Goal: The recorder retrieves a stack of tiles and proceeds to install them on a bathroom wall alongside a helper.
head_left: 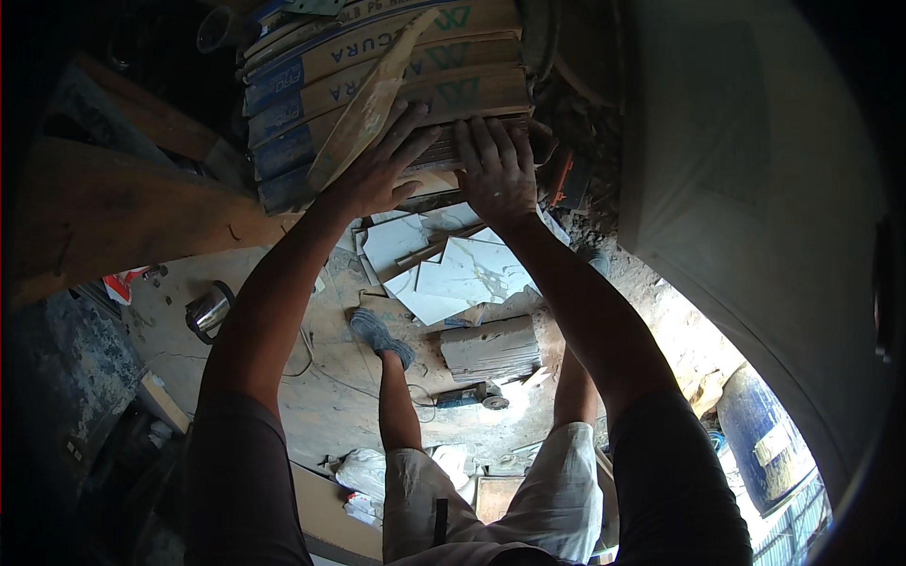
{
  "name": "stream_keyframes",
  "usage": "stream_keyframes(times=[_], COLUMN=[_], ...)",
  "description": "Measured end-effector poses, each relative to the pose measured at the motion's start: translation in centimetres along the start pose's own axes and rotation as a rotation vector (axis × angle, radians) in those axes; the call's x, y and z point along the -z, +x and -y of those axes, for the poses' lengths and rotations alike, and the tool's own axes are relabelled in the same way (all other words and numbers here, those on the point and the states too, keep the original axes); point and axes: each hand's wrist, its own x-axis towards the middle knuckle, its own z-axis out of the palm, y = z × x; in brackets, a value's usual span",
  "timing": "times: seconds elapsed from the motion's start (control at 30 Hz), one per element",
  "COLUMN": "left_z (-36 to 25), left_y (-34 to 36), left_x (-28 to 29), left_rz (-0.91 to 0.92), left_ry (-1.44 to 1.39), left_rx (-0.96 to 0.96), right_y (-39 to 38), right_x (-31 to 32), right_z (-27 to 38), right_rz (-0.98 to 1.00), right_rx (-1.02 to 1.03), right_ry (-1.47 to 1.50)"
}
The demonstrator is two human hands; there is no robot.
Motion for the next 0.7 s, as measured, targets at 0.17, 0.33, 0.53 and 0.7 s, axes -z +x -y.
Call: stream_keyframes(times=[0.17, 0.33, 0.53, 0.7], left_z=[-2.3, -5.8, -8.4, -6.8], left_y=[-2.5, -6.2, -11.8, -15.5], left_x=[-0.9, -2.4, -1.1, 1.9], left_rz=[-0.039, 0.078, -0.058, -0.150], left_ry=[-0.210, -0.466, -0.389, 0.041], left_rx=[-0.017, 0.077, 0.314, 0.283], right_y=[-2.2, -3.9, -5.2, -5.3], right_x=[2.1, 4.7, 4.2, 3.1], right_z=[0.5, 0.3, -0.2, -0.4], right_rz=[-0.022, 0.222, 0.009, -0.056], right_rx=[0.011, 0.107, 0.167, 0.178], right_ry=[0.027, 0.087, 0.143, 0.147])
